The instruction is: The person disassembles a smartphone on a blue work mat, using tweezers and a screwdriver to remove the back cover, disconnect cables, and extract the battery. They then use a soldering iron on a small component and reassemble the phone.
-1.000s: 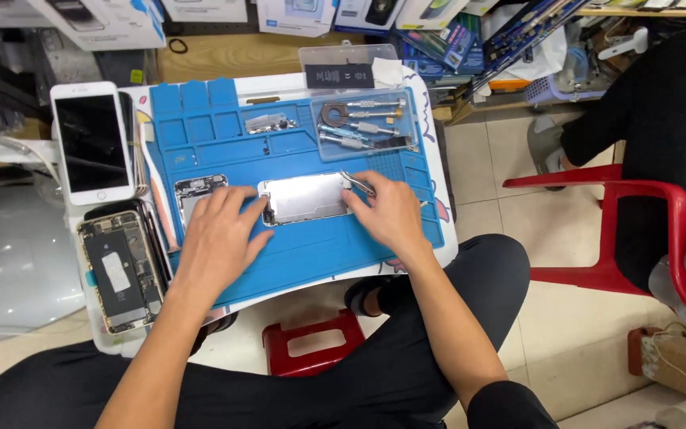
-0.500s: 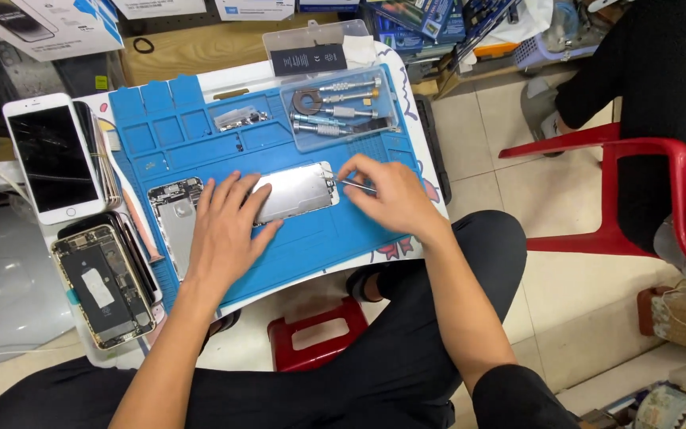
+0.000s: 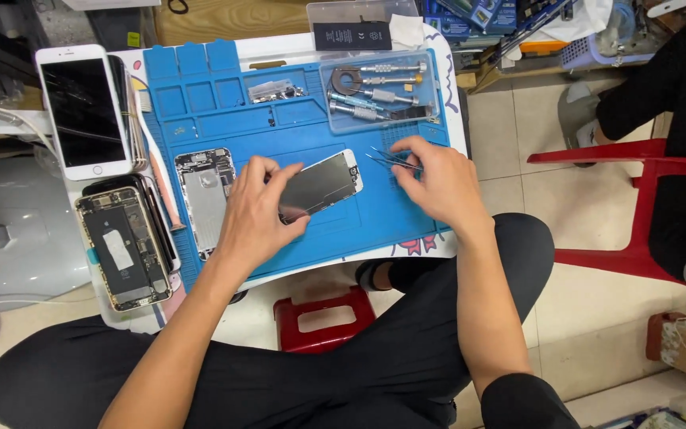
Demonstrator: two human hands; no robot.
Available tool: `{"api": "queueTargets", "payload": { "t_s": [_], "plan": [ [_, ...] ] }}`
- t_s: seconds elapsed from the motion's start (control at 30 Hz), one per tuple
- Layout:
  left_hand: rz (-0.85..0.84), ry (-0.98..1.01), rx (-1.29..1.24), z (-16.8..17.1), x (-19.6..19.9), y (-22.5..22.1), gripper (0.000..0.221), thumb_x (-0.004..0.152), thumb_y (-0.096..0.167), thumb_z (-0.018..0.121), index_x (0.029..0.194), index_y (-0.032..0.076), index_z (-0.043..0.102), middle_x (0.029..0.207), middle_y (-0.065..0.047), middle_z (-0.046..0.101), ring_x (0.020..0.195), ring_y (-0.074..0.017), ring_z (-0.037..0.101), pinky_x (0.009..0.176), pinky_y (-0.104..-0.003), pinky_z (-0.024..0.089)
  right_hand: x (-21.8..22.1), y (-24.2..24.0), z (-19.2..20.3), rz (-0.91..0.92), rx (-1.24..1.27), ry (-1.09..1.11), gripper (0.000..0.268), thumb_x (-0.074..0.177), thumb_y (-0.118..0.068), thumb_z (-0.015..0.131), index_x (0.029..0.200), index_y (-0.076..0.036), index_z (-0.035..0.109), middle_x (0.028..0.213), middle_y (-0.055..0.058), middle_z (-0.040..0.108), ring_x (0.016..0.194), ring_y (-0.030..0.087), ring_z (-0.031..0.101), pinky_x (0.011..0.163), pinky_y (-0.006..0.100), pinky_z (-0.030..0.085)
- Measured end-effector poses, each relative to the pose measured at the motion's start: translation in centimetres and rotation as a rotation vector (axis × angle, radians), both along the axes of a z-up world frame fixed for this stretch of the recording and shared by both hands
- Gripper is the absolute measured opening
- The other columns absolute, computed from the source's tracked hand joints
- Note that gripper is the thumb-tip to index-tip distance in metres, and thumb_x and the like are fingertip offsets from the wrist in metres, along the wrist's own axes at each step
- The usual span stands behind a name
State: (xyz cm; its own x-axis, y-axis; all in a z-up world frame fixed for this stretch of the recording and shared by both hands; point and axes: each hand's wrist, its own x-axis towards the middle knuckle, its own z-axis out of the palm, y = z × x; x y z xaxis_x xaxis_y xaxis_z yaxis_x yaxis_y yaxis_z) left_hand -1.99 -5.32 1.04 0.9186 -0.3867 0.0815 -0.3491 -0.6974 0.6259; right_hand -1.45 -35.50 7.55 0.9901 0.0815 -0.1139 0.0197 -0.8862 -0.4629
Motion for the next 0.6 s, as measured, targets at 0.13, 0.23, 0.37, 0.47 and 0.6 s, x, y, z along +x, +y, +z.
{"api": "queueTargets", "payload": {
  "t_s": [0.13,0.23,0.37,0.47,0.6],
  "plan": [
    [-0.022,0.070,-0.113,1.8,-0.4,-0.2,0.086,0.056,0.021,0.099,0.136,0.011,0.070,0.110,-0.004,0.046,0.102,-0.0324,0.063,0.090,-0.051,0.055,0.2,-1.4,-2.6,-0.135,0.040,-0.141,0.028,0.090,-0.019,0.087,0.117,-0.023,0.079,0.085,-0.004,0.076,0.066,0.014,0.071,0.069,0.032,0.059],
    [-0.010,0.022,-0.191,3.7,-0.8,-0.6,0.057,0.070,0.023,0.095,0.121,0.007,0.076,0.100,-0.007,0.052,0.088,-0.0373,0.069,0.074,-0.051,0.057,0.0,-0.4,-3.0,-0.171,0.266,-0.190,0.020,0.085,-0.003,0.088,0.101,-0.013,0.082,0.078,0.002,0.076,0.059,0.012,0.063,0.062,0.024,0.054],
    [0.006,-0.035,-0.186,1.3,-1.3,-0.8,0.028,0.086,0.014,0.085,0.113,0.014,0.078,0.089,0.000,0.054,0.075,-0.0306,0.069,0.064,-0.043,0.057,0.3,0.8,-3.6,-0.133,0.392,-0.219,0.018,0.083,-0.004,0.091,0.097,-0.012,0.083,0.077,0.001,0.074,0.064,0.010,0.063,0.061,0.022,0.055],
    [-0.010,-0.004,-0.272,1.3,-1.3,-0.8,0.025,0.085,0.011,0.085,0.108,0.018,0.078,0.087,0.003,0.062,0.073,-0.0238,0.070,0.061,-0.038,0.057,0.4,1.5,-3.4,-0.054,0.421,-0.371,0.003,0.101,-0.009,0.079,0.100,-0.008,0.082,0.093,0.008,0.069,0.080,0.021,0.067,0.070,0.031,0.058],
    [0.001,0.030,-0.319,1.9,-1.0,-0.1,0.023,0.089,0.005,0.080,0.105,0.020,0.079,0.088,0.003,0.072,0.078,-0.0230,0.072,0.064,-0.035,0.059,0.2,1.7,-3.5,0.034,0.597,-0.239,0.023,0.113,-0.014,0.053,0.109,-0.007,0.075,0.078,0.004,0.061,0.072,0.015,0.055,0.070,0.030,0.052]
  ]
}}
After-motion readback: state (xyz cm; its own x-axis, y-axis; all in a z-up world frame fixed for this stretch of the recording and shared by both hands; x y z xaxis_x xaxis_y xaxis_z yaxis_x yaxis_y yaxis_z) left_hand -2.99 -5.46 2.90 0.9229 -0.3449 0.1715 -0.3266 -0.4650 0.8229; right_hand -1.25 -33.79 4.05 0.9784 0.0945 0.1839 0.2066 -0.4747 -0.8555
